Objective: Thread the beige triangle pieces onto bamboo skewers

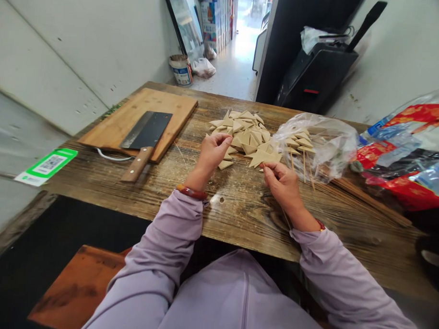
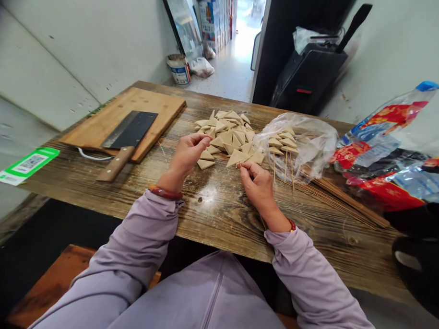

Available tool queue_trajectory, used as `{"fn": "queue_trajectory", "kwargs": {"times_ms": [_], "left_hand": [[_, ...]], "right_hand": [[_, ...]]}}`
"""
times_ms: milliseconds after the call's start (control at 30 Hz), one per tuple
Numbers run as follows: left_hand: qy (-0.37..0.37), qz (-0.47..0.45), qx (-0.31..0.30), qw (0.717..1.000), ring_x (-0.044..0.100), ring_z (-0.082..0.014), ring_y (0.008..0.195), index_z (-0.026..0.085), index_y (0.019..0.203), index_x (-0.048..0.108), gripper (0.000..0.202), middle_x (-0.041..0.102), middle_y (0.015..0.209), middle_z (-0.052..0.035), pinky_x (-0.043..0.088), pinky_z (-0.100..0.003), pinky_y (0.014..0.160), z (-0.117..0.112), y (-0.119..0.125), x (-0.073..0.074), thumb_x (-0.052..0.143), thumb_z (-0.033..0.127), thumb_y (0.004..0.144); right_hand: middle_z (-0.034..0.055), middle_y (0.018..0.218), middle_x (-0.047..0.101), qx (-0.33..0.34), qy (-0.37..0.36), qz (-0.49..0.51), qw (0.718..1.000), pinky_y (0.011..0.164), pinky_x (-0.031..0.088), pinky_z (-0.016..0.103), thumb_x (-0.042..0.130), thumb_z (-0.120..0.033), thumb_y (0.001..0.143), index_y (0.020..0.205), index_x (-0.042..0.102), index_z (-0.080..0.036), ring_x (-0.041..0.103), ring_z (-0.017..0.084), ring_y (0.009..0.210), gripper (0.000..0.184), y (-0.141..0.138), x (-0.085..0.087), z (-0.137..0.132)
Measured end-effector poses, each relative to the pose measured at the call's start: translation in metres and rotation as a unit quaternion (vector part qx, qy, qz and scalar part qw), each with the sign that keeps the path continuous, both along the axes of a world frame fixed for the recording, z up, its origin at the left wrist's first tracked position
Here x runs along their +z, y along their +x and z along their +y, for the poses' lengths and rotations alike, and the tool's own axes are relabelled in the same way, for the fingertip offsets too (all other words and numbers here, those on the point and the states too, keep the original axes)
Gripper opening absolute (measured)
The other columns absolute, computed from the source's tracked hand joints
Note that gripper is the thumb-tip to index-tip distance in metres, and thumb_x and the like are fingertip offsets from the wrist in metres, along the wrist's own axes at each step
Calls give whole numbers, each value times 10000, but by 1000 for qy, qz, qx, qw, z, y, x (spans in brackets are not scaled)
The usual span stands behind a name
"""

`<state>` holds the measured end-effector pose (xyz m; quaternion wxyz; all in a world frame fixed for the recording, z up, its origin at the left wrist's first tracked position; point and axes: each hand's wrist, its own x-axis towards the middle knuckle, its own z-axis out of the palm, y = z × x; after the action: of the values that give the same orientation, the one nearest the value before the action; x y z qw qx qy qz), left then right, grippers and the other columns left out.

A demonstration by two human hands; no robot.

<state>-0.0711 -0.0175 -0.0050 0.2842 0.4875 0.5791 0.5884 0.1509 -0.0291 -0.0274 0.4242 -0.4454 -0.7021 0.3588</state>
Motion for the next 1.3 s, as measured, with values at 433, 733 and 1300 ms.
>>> {"fn": "queue_trajectory", "kwargs": {"times_ms": [433, 733, 1300], "left_hand": [[-68, -131, -189, 971, 289, -82, 557, 167, 574, 512, 453, 382, 568, 37, 214, -257, 535, -17, 43, 1, 733, 526, 736], [-72, -176, -158, 969, 298, -76, 563, 152, 575, 542, 442, 381, 564, 41, 230, -254, 549, -18, 52, -4, 745, 521, 711], [-33, -110, -32, 993, 478, -96, 598, 152, 830, 717, 280, 602, 689, -7, 380, -245, 613, -3, 15, 2, 709, 429, 787]], "right_hand": [[-19, 551, 549, 47, 14, -7, 999, 549, 379, 276, 541, -412, 897, 789, 648, -218, 500, 145, 545, 246, -14, 3, -6], [-19, 566, 560, 29, 39, -14, 999, 574, 393, 283, 547, -367, 911, 786, 652, -212, 526, 148, 551, 226, -13, 3, -11], [-46, 515, 535, -9, -27, 59, 998, 507, 353, 252, 576, -415, 870, 798, 662, -186, 461, 110, 471, 255, -4, 3, 2]]}}
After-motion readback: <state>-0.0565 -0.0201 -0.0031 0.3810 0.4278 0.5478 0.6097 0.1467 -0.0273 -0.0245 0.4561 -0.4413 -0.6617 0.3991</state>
